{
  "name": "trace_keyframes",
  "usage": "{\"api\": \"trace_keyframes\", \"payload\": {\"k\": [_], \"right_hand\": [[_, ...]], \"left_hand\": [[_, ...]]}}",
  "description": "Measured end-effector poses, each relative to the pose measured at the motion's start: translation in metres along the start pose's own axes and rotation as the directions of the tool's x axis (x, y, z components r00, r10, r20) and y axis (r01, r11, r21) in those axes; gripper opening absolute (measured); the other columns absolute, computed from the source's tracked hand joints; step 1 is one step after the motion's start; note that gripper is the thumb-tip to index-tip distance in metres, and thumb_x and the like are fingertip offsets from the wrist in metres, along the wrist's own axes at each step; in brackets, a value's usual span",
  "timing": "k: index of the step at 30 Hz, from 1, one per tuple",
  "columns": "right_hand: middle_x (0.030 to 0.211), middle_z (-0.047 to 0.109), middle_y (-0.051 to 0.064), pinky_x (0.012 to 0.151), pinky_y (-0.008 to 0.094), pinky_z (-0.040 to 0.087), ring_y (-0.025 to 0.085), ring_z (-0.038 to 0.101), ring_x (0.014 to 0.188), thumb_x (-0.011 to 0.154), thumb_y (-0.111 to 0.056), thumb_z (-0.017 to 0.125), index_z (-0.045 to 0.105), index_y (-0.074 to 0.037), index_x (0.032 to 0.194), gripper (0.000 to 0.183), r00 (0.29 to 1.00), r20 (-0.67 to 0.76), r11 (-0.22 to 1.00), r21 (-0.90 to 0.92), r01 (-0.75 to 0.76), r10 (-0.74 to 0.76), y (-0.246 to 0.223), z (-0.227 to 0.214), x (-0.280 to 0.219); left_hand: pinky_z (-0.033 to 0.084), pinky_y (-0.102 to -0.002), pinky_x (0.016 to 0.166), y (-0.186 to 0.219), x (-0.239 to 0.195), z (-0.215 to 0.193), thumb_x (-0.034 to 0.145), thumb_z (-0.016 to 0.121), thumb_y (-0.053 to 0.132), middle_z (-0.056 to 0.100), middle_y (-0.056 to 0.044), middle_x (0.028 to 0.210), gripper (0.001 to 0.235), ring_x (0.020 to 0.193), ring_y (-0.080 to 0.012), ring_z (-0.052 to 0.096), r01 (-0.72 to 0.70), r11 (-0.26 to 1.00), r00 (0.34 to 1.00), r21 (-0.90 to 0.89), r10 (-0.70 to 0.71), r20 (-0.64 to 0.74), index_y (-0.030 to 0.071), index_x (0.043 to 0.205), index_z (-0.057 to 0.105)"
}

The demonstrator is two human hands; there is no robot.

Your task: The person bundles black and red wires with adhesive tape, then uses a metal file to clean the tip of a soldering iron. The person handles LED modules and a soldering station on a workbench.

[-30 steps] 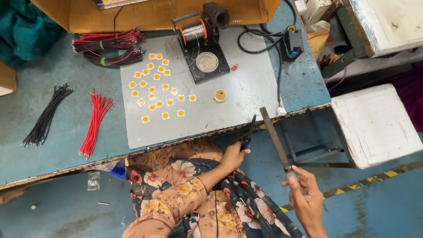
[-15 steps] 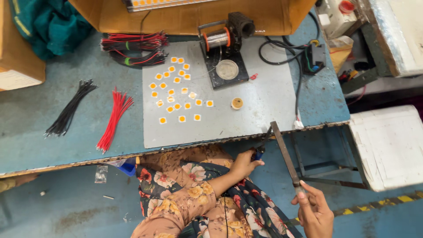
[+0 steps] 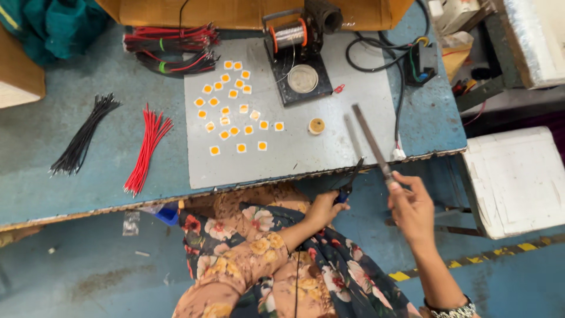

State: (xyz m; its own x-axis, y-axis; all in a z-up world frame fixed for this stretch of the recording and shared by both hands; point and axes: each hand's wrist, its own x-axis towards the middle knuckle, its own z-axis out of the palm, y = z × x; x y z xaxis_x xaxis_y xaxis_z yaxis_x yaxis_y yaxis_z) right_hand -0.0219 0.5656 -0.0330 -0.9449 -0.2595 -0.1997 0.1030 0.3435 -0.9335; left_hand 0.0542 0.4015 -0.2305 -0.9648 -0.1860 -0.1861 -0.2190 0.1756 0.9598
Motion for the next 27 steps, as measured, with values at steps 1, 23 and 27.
{"api": "trace_keyframes", "payload": {"k": [1,23,27], "right_hand": [[0.066,0.056,-0.002,0.039,0.021,0.027,0.001,0.039,0.046,0.101,-0.025,0.061,0.062,-0.013,0.127,0.029,0.998,0.004,0.995,0.076,0.057,-0.058,-0.005,-0.003,0.002],[0.071,0.059,0.001,0.047,0.023,0.035,0.005,0.045,0.053,0.101,-0.024,0.065,0.065,-0.011,0.134,0.036,0.998,-0.066,0.998,-0.068,-0.016,0.012,0.045,0.030,0.007],[0.072,0.060,0.001,0.048,0.023,0.036,0.005,0.045,0.055,0.101,-0.024,0.065,0.064,-0.011,0.135,0.037,0.992,0.059,0.992,-0.062,0.111,-0.107,0.037,0.072,0.052]], "left_hand": [[0.057,-0.038,0.081,0.001,0.002,-0.002,0.086,0.078,0.028,0.076,-0.016,0.100,0.033,0.095,-0.0295,0.076,-0.014,1.000,1.000,-0.004,0.014,0.003,0.002,0.104,0.071],[0.055,-0.041,0.068,-0.054,0.016,0.027,0.080,0.084,0.041,0.072,-0.015,0.080,0.039,0.072,-0.0273,0.072,-0.003,0.997,1.000,0.077,0.001,0.028,0.007,0.098,0.075],[0.057,-0.042,0.067,-0.060,0.037,0.034,0.075,0.076,0.062,0.073,-0.014,0.079,0.061,0.073,-0.0302,0.074,-0.123,0.963,0.992,0.238,0.128,-0.004,0.009,0.105,0.075]]}}
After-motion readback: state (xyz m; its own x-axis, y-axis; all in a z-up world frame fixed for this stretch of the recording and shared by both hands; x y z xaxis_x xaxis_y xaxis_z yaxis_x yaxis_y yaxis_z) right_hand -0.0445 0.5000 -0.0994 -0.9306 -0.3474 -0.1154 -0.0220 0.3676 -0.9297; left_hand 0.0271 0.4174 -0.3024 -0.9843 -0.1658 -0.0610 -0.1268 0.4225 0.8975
